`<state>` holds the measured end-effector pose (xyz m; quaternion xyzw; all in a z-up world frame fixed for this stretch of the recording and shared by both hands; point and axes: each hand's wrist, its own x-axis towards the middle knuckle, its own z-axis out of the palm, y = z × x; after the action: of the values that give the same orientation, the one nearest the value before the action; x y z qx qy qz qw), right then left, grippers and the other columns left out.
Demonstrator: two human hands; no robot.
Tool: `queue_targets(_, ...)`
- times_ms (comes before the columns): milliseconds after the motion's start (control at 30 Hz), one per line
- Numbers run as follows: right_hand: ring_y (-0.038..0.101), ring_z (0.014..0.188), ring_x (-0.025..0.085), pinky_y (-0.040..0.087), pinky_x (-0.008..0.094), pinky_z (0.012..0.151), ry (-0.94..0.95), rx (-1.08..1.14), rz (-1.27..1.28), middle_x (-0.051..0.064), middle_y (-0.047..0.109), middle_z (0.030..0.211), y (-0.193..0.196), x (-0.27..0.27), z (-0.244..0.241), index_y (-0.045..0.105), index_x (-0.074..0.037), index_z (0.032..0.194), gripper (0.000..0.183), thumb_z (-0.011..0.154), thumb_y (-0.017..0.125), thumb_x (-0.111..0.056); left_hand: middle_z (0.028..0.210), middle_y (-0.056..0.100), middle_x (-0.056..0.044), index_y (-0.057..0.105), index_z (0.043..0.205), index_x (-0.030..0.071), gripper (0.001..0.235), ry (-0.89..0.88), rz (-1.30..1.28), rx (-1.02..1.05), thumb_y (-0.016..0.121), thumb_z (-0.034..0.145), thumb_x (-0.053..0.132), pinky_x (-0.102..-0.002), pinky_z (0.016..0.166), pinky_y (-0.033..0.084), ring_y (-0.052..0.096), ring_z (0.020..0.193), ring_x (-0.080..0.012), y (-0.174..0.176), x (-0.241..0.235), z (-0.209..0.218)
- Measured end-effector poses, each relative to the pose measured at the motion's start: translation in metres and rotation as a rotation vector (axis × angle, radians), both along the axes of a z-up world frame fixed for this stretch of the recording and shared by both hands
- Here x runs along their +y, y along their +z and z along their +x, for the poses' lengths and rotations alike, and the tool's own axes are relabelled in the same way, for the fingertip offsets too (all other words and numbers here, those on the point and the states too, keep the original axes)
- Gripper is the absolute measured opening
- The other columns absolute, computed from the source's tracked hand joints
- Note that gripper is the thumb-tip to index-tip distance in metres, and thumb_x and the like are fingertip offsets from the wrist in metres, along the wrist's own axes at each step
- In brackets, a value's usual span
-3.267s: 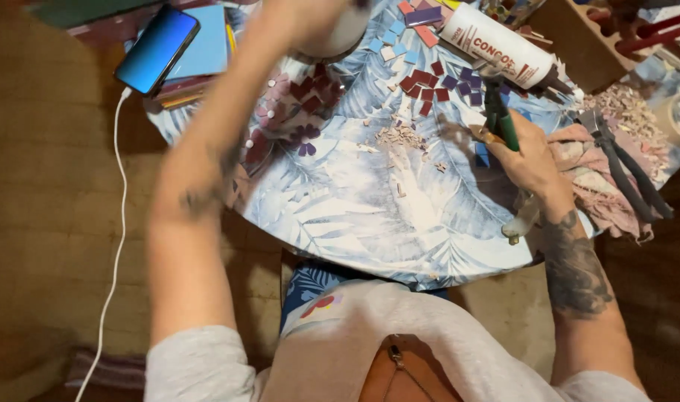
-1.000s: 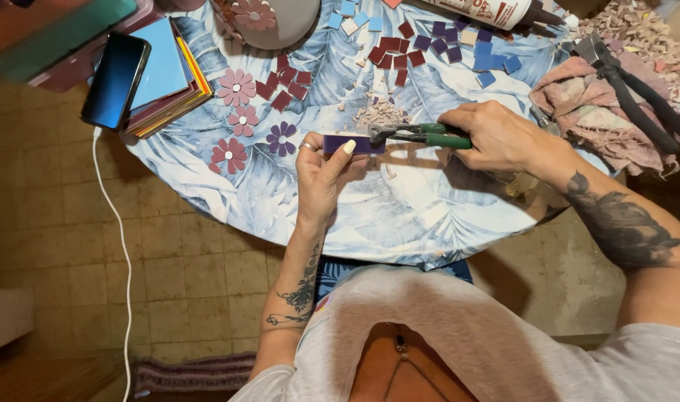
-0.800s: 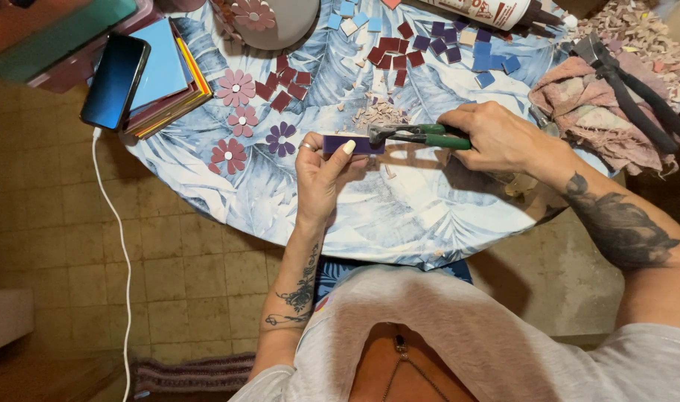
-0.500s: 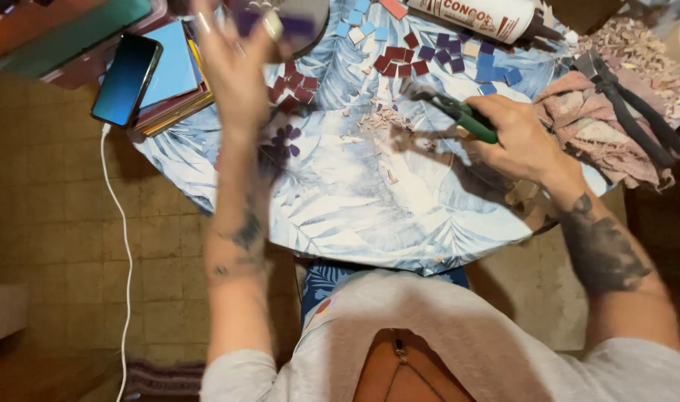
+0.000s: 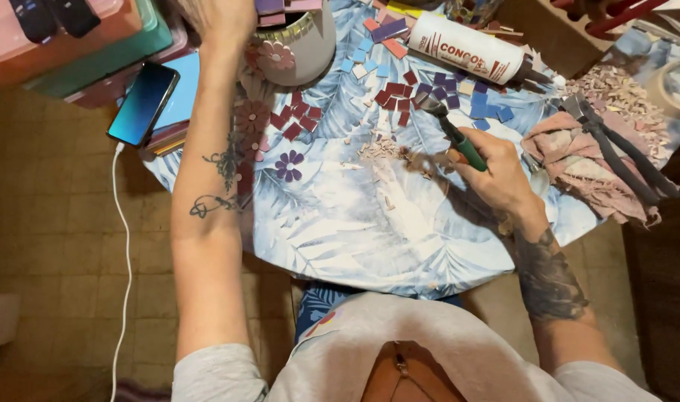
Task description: The person is using a tile nipper to cut small pieces of colored glass or ceramic tiles and arranging them into a mosaic pattern on a table.
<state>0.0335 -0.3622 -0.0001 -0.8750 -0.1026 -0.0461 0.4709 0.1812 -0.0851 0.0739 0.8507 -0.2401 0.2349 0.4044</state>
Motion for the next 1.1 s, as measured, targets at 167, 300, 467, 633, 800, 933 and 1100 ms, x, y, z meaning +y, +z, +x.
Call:
queue_targets(167, 0.056, 0.077, 0.024, 0.042, 0.035, 0.071, 0.001, -0.01, 0.074, 0.011, 0.059, 0.082, -0.006, -0.003, 0.004, 0.059, -0.007, 0.103, 0.031, 0.073, 0.064, -0.013, 0.08, 0.051, -0.009, 0.048, 0.079, 0.009, 0.018, 0.036, 0.246, -0.031, 0.055, 0.073, -0.006, -0.033, 0.06, 0.047, 0.054, 0.07, -0.0231, -0.008, -0.025, 0.007)
queue_targets(300, 0.051, 0.069, 0.017, 0.042, 0.033, 0.068, 0.018, -0.022, 0.184, 0.01, 0.058, 0.073, 0.004, 0.0, 0.002, 0.06, -0.006, 0.091, 0.015, 0.078, 0.058, -0.012, 0.068, 0.055, -0.007, 0.054, 0.068, 0.007, 0.017, 0.04, 0.438, -0.07, 0.053, 0.069, -0.01, -0.03, 0.049, 0.049, 0.055, 0.059, -0.0207, -0.014, -0.052, 0.021)
queue_targets(467, 0.053, 0.077, 0.017, 0.042, 0.029, 0.069, 0.088, 0.03, 0.309, 0.007, 0.055, 0.084, 0.022, 0.005, -0.004, 0.052, 0.001, 0.098, 0.03, 0.086, 0.046, -0.025, 0.075, 0.052, -0.011, 0.055, 0.076, 0.002, 0.016, 0.086, 0.592, -0.111, 0.054, 0.062, -0.006, -0.037, 0.046, 0.049, 0.055, 0.06, -0.027, -0.08, -0.091, 0.063)
queue_targets(633, 0.054, 0.078, 0.016, 0.046, 0.029, 0.072, 0.053, 0.086, 0.44, 0.007, 0.053, 0.085, 0.024, 0.006, -0.007, 0.048, 0.003, 0.107, 0.038, 0.084, 0.046, -0.028, 0.088, 0.052, -0.012, 0.062, 0.081, 0.01, 0.022, 0.276, 0.725, -0.055, 0.058, 0.06, 0.014, -0.041, 0.059, 0.046, 0.056, 0.072, -0.0309, -0.14, -0.105, 0.103)
queue_targets(800, 0.055, 0.075, 0.018, 0.044, 0.03, 0.069, 0.089, 0.057, 0.413, 0.009, 0.056, 0.083, 0.017, 0.004, -0.003, 0.052, 0.004, 0.1, 0.034, 0.085, 0.047, -0.026, 0.085, 0.051, -0.011, 0.056, 0.09, 0.004, 0.033, 0.302, 0.648, -0.167, 0.064, 0.058, 0.009, -0.039, 0.068, 0.043, 0.047, 0.083, -0.033, -0.124, -0.106, 0.094)
queue_targets(933, 0.052, 0.077, 0.017, 0.04, 0.03, 0.07, 0.082, -0.038, 0.287, 0.006, 0.056, 0.084, 0.017, 0.003, -0.002, 0.056, 0.0, 0.091, 0.025, 0.086, 0.047, -0.023, 0.074, 0.059, -0.015, 0.057, 0.082, 0.002, 0.027, 0.202, 0.617, -0.157, 0.059, 0.056, -0.006, -0.04, 0.052, 0.047, 0.057, 0.062, -0.0326, -0.11, -0.101, 0.073)
queue_targets(1100, 0.044, 0.06, 0.017, 0.037, 0.03, 0.055, -0.014, -0.154, -0.022, 0.007, 0.05, 0.072, 0.028, 0.0, -0.007, 0.052, 0.0, 0.096, 0.024, 0.076, 0.046, -0.011, 0.072, 0.063, -0.013, 0.047, 0.088, 0.007, 0.012, -0.251, 0.02, 0.289, 0.054, 0.078, 0.007, -0.031, 0.062, 0.043, 0.062, 0.067, -0.0234, -0.029, -0.055, -0.038)
